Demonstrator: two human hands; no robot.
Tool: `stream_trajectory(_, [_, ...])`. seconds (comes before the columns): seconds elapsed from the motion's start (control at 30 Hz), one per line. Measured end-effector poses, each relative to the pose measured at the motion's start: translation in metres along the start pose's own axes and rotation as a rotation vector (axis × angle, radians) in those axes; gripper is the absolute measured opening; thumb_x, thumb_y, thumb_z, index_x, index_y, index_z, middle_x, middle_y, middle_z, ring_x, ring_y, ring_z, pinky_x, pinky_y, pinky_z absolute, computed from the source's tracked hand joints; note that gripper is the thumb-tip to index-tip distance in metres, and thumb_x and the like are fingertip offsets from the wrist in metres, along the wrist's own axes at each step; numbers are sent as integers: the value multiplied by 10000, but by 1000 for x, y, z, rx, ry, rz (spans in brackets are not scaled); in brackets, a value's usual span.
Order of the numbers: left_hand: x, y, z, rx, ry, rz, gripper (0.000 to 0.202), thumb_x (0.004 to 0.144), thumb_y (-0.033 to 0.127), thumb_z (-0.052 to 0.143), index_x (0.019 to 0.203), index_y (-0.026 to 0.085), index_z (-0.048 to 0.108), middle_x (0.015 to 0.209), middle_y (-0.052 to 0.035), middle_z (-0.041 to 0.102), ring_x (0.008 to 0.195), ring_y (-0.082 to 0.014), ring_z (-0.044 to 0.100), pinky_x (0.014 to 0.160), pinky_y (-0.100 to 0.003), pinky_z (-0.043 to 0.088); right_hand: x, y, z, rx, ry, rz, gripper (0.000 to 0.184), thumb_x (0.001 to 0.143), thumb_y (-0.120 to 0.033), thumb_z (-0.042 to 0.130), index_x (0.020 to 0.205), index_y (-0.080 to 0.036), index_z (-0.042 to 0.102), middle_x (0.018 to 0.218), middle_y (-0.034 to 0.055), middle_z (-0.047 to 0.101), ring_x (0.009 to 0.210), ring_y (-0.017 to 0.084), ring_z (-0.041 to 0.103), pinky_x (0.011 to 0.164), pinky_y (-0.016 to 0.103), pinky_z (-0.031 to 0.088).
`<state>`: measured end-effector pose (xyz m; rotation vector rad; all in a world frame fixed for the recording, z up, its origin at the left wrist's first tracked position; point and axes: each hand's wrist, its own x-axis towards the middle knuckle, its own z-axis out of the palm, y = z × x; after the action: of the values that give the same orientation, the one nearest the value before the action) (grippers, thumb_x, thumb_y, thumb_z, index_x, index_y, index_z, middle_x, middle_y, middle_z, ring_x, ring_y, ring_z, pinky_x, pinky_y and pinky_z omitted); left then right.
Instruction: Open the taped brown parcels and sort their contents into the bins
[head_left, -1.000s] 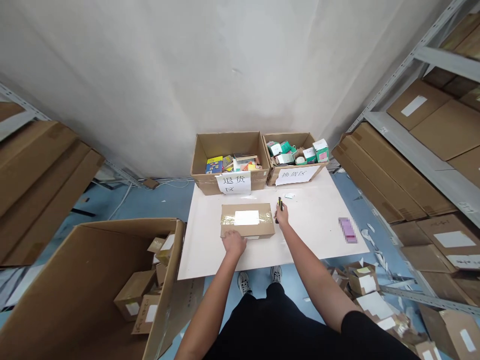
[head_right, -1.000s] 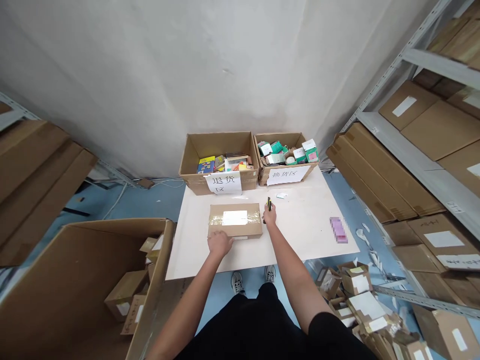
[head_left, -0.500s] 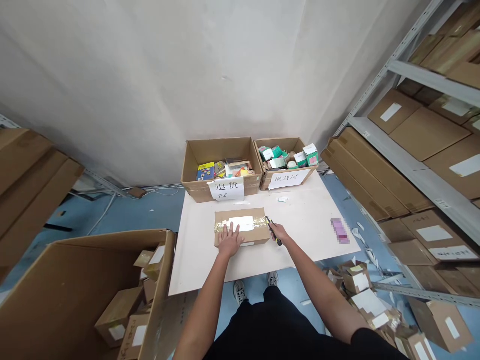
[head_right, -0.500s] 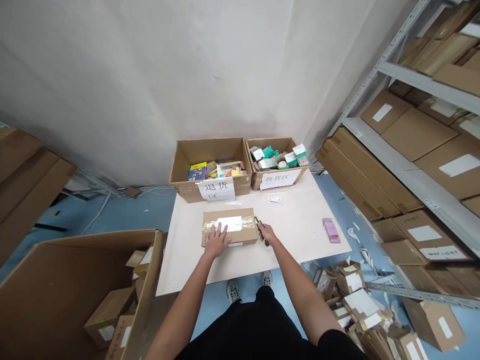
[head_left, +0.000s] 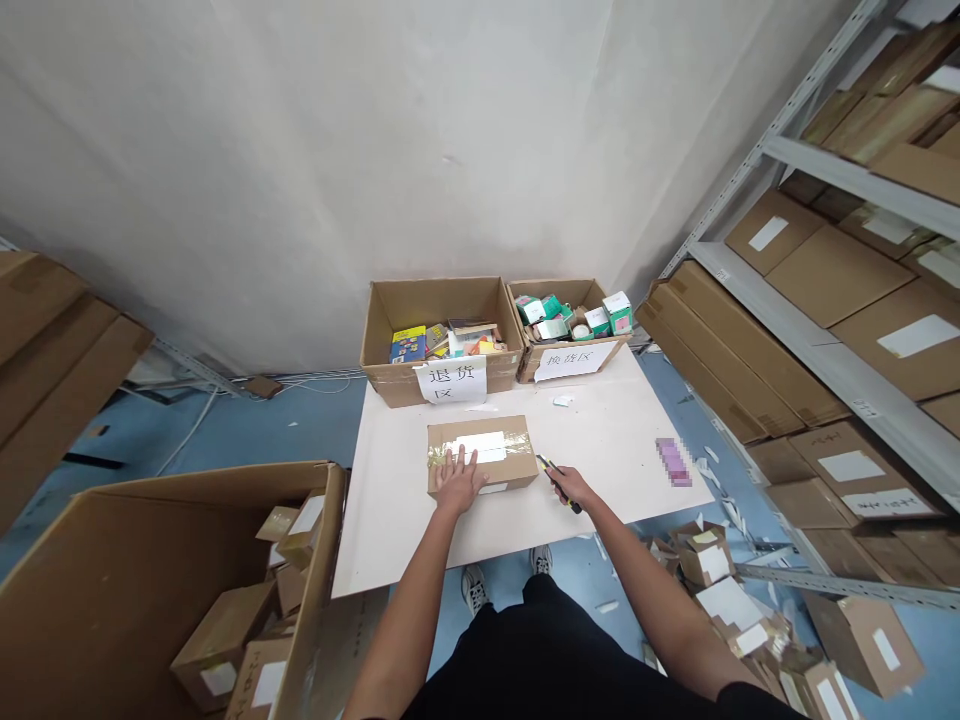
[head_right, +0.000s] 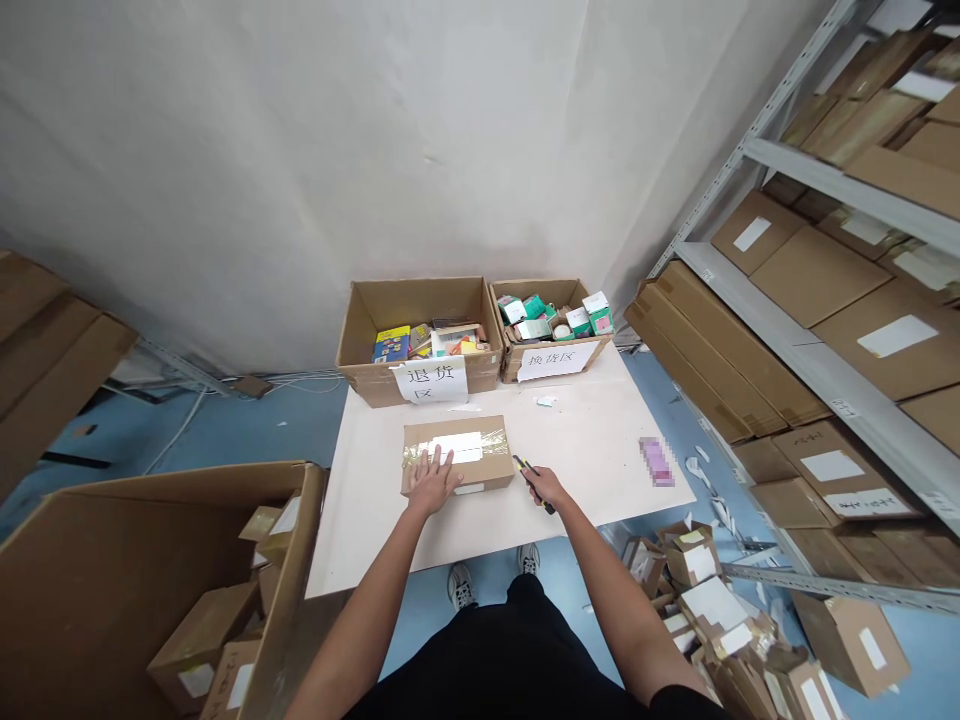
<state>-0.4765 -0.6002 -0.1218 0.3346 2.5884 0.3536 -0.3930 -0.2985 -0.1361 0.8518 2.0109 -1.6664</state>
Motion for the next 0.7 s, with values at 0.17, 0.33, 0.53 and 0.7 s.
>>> stream_trajectory(0.17, [-9,-13,-11,-32,163,-52,689,1022,575,377,1642,279,344,1753,-55,217,1626,-297,122,1287,-496,208,-8,13,32,-60,334,-79,423,909,-663,564,858,-252,478,598,-44,596,466,154,603,489,243,470])
stream_trajectory(0.33, [-31,-33,-7,-77,234,-224,704,1052,511,303,1678,200,218,1760,-123,161,1578,-315,279,1168,-461,429,9,1,68,-286,406,-96,477,803,-639,721,963,-259,482,912,69,727,857,259,745,671,299,547])
stream_trajectory(0.53, [-64,13,8,7,133,-318,657,1029,500,354,1555,127,477,1634,-243,413,1337,-366,585,1003,-474,544,60,-79,65,-385,419,-31,425,903,-610,601,1086,-239,506,1031,137,737,980,297,743,737,346,557])
stream_trajectory(0.7, [-62,21,-20,20,125,-239,471,1036,417,363,1244,215,733,1239,-170,740,1143,-318,696,963,-427,541,47,-87,68,-368,450,-64,437,913,-587,595,1136,-220,514,1053,142,742,992,309,739,776,350,545])
